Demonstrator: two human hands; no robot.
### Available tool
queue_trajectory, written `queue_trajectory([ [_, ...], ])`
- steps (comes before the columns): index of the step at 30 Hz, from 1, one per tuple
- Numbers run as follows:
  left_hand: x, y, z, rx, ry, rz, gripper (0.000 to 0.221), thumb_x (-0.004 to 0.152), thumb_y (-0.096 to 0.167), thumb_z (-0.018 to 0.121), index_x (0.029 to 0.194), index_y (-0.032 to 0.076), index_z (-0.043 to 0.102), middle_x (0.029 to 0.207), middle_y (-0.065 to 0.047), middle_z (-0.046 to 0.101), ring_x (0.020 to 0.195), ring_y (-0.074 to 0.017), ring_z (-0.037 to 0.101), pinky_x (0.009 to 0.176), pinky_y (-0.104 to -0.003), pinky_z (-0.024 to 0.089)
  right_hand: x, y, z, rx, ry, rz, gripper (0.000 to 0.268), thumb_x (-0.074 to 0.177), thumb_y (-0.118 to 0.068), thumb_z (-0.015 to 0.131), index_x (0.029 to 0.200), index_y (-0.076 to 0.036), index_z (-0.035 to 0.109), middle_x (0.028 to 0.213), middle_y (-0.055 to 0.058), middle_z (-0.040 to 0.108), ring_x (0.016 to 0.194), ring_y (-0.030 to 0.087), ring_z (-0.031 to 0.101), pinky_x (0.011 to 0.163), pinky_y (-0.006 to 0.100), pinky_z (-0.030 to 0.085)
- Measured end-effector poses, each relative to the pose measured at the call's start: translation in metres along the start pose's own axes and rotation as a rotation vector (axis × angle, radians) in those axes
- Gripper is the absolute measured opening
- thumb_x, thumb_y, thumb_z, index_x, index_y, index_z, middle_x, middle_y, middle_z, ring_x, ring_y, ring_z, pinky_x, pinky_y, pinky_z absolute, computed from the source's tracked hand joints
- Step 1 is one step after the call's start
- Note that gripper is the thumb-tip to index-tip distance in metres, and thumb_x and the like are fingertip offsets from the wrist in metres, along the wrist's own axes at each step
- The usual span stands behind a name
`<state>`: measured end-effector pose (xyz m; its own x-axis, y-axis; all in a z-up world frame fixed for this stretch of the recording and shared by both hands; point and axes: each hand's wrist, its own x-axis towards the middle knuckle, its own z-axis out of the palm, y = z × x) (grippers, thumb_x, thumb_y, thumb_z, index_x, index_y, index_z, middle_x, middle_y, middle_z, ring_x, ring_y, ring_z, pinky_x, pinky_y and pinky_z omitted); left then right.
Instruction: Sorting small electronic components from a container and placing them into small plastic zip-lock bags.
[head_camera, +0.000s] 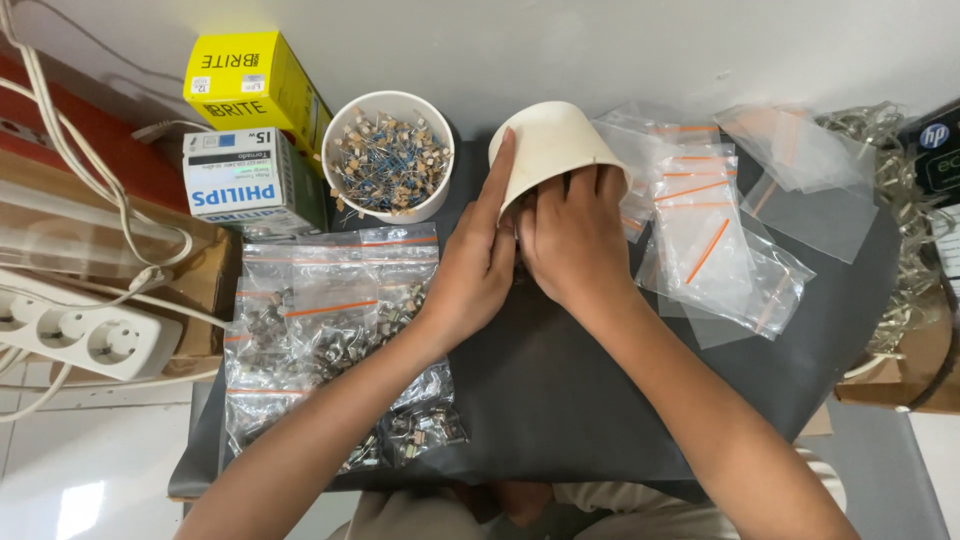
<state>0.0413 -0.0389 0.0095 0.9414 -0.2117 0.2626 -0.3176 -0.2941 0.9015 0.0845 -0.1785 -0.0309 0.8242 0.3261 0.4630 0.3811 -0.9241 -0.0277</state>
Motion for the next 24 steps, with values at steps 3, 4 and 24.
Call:
queue_trajectory([
  [3, 0.002, 0.001, 0.000, -0.015, 0.009, 0.011, 0.073, 0.106, -0.001, 0.033, 0.168, 0.024, 0.005, 0.164, -0.038, 0.030, 0.147, -0.0587, 0.033, 0.113, -0.068, 0.036, 0.001, -0.003, -0.013, 0.092, 0.050, -0.036, 0.051, 0.092, -0.019, 0.063, 0.130, 0.013, 0.055, 0.125, 0.042, 0.048, 0.118, 0.062, 0.045, 0.102, 0.063, 0.040],
  [4, 0.003, 0.000, 0.000, -0.014, 0.010, 0.012, 0.073, 0.106, -0.001, 0.033, 0.168, 0.024, 0.005, 0.164, -0.038, 0.030, 0.147, -0.0587, 0.033, 0.113, -0.068, 0.036, 0.001, -0.003, -0.011, 0.092, 0.051, -0.036, 0.051, 0.092, -0.019, 0.063, 0.130, 0.013, 0.055, 0.125, 0.042, 0.048, 0.118, 0.062, 0.045, 0.102, 0.063, 0.040],
  [24, 0.005, -0.006, -0.005, -0.046, -0.031, 0.042, 0.069, 0.109, -0.001, 0.029, 0.169, 0.025, 0.009, 0.163, -0.040, 0.029, 0.151, -0.0561, 0.029, 0.114, -0.065, 0.036, 0.001, 0.005, 0.009, 0.380, -0.037, -0.017, 0.043, 0.104, -0.019, 0.046, 0.134, 0.011, 0.053, 0.124, 0.035, 0.056, 0.125, 0.054, 0.049, 0.107, 0.061, 0.037],
])
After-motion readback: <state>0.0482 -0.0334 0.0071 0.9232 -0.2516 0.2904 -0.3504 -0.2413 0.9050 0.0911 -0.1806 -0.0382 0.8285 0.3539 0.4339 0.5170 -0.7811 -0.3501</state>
